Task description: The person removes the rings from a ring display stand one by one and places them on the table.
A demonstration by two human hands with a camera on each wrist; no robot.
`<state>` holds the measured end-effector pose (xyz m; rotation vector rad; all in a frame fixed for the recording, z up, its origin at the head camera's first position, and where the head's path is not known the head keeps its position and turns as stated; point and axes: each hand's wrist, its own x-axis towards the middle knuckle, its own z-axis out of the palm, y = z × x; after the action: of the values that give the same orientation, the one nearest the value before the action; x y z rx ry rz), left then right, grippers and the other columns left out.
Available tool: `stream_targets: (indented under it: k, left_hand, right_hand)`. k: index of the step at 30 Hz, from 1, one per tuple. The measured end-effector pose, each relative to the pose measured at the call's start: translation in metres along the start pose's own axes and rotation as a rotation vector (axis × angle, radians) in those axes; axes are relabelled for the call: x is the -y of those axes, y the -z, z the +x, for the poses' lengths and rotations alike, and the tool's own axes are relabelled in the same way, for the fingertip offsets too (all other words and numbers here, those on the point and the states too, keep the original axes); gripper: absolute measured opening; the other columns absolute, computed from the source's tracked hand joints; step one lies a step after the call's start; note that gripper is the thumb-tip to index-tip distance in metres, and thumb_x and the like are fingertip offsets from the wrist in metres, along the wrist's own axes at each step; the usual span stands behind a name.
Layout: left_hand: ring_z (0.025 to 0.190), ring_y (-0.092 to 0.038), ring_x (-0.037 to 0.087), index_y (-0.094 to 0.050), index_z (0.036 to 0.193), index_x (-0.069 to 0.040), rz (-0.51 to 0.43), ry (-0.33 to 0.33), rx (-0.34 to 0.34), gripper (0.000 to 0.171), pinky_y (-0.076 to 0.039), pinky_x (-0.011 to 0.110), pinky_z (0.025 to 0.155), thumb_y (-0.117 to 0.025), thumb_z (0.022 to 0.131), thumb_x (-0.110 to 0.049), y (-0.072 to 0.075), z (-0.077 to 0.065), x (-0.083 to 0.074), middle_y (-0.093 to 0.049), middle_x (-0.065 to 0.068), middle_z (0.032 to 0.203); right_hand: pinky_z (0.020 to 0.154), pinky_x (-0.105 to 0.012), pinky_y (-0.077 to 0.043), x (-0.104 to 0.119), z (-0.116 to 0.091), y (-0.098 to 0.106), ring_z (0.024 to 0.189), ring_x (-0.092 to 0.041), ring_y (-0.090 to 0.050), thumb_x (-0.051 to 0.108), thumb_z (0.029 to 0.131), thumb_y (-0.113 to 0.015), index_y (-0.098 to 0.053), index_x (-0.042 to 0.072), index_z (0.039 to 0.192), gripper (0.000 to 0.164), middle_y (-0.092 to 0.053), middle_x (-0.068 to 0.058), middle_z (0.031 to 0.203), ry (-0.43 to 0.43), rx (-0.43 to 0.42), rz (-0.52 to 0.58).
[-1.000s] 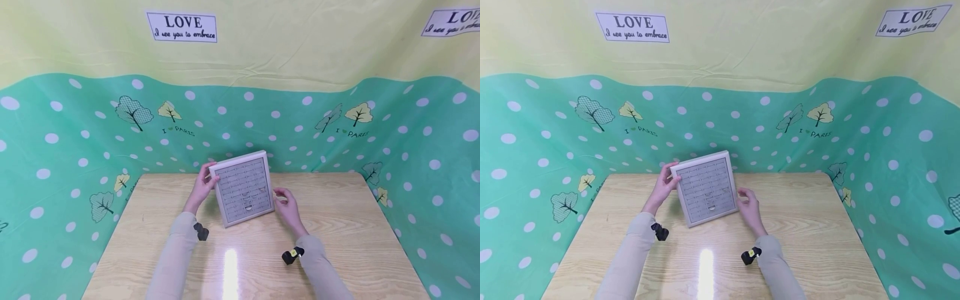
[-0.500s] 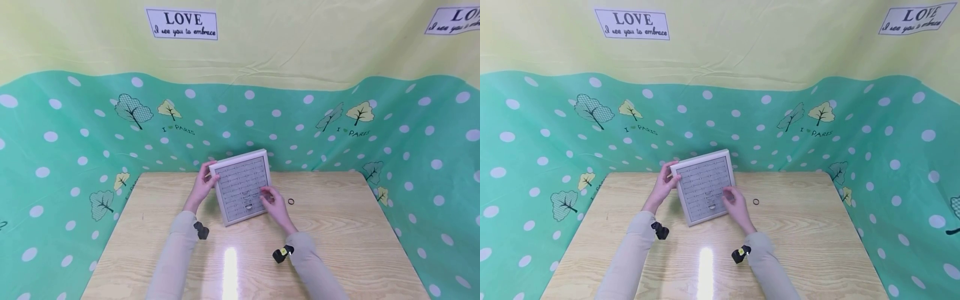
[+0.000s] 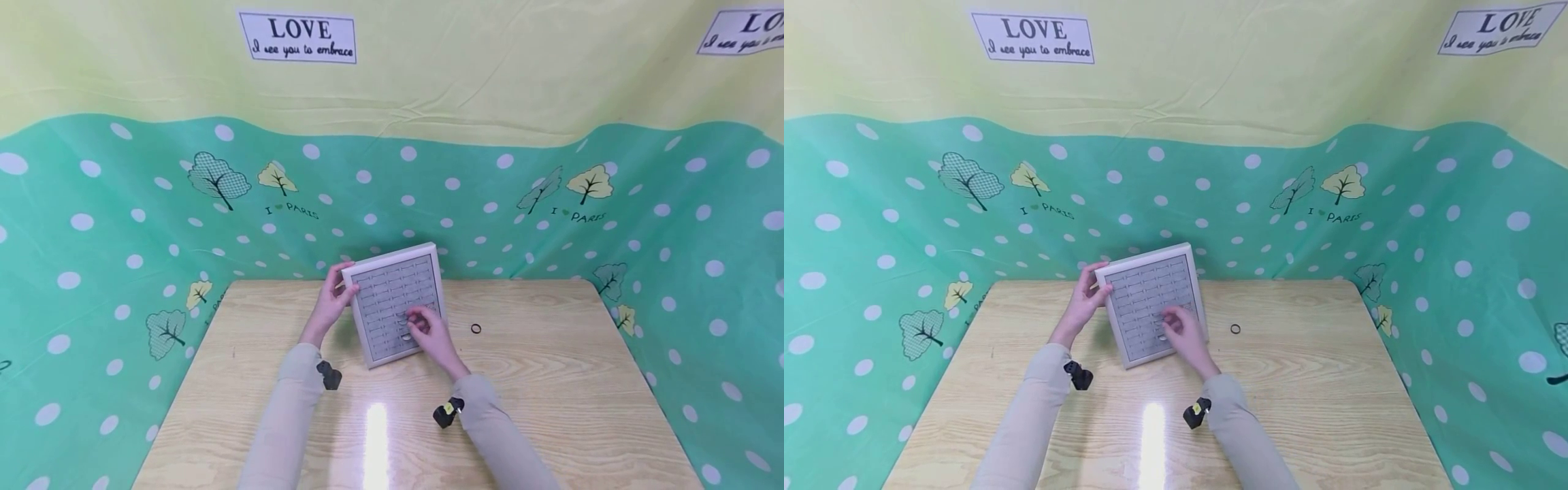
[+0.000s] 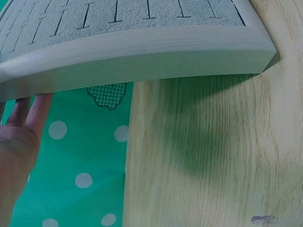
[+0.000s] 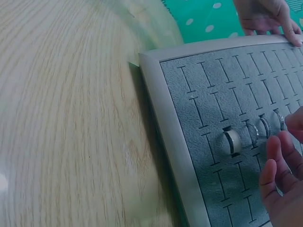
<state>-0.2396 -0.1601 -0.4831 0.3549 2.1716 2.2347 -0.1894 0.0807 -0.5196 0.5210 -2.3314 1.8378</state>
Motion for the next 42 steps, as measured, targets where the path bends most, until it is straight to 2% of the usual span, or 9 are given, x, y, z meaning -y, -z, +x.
stream_targets:
  k: [3, 7, 12, 17, 24, 30, 42]
  left_hand:
    - [0.107, -0.055, 0.045, -0.033, 0.142, -0.002, 0.0, -0.003, -0.002, 0.052, -0.05, 0.061, 0.083, -0.055, 0.095, 0.005, 0.002, 0.003, 0.008, -0.046, 0.03, 0.128]
    - [0.105, -0.057, 0.041, -0.035, 0.142, -0.005, 0.012, -0.006, -0.018, 0.052, -0.054, 0.053, 0.08, -0.056, 0.095, 0.002, 0.005, 0.007, 0.02, -0.048, 0.027, 0.127]
    - [0.1, -0.06, 0.034, -0.037, 0.14, -0.008, 0.034, -0.024, -0.028, 0.05, -0.057, 0.04, 0.074, -0.058, 0.094, 0.001, 0.004, 0.007, 0.023, -0.05, 0.025, 0.124]
    - [0.101, -0.06, 0.035, -0.038, 0.139, -0.008, 0.031, -0.032, -0.027, 0.05, -0.058, 0.039, 0.073, -0.058, 0.094, 0.002, 0.004, 0.007, 0.023, -0.05, 0.025, 0.123]
    - [0.1, -0.059, 0.034, -0.037, 0.139, -0.008, 0.016, -0.026, -0.018, 0.052, -0.058, 0.039, 0.074, -0.058, 0.093, 0.004, 0.004, 0.008, 0.024, -0.049, 0.024, 0.124]
    - [0.098, -0.06, 0.031, -0.035, 0.14, -0.005, 0.032, -0.052, -0.011, 0.053, -0.058, 0.038, 0.074, -0.058, 0.093, 0.003, 0.004, 0.008, 0.025, -0.05, 0.024, 0.123]
    - [0.099, -0.06, 0.032, -0.035, 0.14, -0.005, 0.028, -0.041, -0.016, 0.053, -0.058, 0.04, 0.074, -0.058, 0.093, 0.004, 0.004, 0.008, 0.024, -0.049, 0.026, 0.124]
  right_hand:
    - [0.063, -0.023, -0.049, -0.014, 0.002, -0.006, 0.072, -0.026, -0.056, -0.016, 0.082, -0.063, -0.06, -0.013, 0.106, 0.025, -0.06, -0.023, 0.09, 0.001, -0.016, -0.007]
    - [0.06, -0.02, -0.046, -0.034, 0.006, -0.012, 0.069, -0.014, -0.052, -0.012, 0.082, -0.064, -0.063, -0.006, 0.107, 0.025, -0.058, -0.011, 0.084, -0.021, -0.02, -0.038]
    - [0.056, -0.02, -0.04, -0.04, 0.01, -0.017, 0.066, -0.013, -0.046, -0.008, 0.082, -0.066, -0.065, 0.0, 0.103, 0.022, -0.052, -0.002, 0.075, -0.047, -0.032, -0.07]
    - [0.052, -0.019, -0.036, -0.041, 0.014, -0.022, 0.061, -0.01, -0.043, -0.005, 0.082, -0.069, -0.065, 0.006, 0.095, 0.016, -0.046, 0.003, 0.067, -0.07, -0.079, -0.158]
    - [0.051, -0.02, -0.035, -0.04, 0.015, -0.025, 0.059, -0.01, -0.043, -0.005, 0.082, -0.068, -0.063, 0.006, 0.088, 0.014, -0.045, 0.005, 0.065, -0.05, -0.132, -0.196]
    - [0.051, -0.019, -0.035, -0.042, 0.014, -0.023, 0.06, -0.009, -0.044, -0.004, 0.084, -0.067, -0.062, 0.005, 0.088, 0.012, -0.048, 0.003, 0.067, -0.028, -0.107, -0.166]
    - [0.053, -0.019, -0.036, -0.044, 0.012, -0.02, 0.063, -0.012, -0.045, -0.007, 0.088, -0.063, -0.058, 0.004, 0.09, 0.012, -0.049, 0.0, 0.072, -0.035, -0.03, -0.089]
